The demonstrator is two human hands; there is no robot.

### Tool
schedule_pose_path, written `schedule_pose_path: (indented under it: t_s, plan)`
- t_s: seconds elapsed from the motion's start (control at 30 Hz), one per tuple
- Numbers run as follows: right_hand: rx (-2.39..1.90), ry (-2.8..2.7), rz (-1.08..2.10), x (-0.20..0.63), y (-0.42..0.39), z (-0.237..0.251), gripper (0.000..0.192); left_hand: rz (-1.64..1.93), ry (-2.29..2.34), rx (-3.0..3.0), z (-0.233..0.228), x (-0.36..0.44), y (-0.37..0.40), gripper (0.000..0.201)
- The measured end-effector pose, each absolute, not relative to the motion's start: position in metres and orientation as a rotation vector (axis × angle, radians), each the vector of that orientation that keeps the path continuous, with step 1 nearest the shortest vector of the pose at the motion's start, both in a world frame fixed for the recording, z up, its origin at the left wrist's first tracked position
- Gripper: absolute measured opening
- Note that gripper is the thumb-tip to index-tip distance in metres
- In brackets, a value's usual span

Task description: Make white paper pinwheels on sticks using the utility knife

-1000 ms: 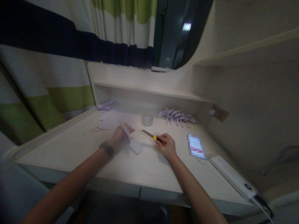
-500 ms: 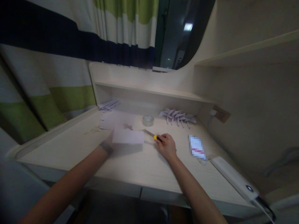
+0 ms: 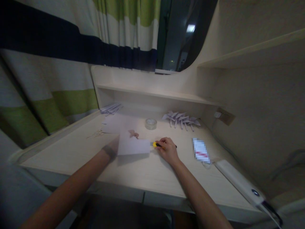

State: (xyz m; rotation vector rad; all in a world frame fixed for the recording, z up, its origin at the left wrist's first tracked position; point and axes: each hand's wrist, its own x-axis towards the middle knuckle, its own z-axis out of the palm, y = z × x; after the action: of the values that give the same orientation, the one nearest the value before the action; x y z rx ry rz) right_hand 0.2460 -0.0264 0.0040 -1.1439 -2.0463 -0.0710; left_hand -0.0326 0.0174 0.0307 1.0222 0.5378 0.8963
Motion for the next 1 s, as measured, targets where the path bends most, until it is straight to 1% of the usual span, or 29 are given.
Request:
schedule_pose_path:
  t_s: [0.3,0.47,0.6,0.8,1.0]
  plan:
    - [-1.092,-2.051,-0.008,0.243,-0.027,0.005,0.023,0.931,0.576,1.109,0.045,-0.031,0.006,0.019]
    - [-1.118,-2.109,-0.037,0.244,-0.028,0.007,0.026,0.909,0.52,1.155,0.04,-0.034,0.009,0.016]
    - [-1.146,-2.094,-0.081,0.245,-0.027,0.008,0.024,0.87,0.518,1.156,0.035,-0.035,0.009,0.013]
    - [-1.154,-2.099,-0.088,0.243,-0.029,0.01,0.023,0.892,0.525,1.181,0.035,-0.034,0.006,0.01]
    - [-1.181,-2.084,-0.078,0.243,-0.031,0.01,0.024,0.823,0.54,1.196,0.03,-0.035,0.012,0.01]
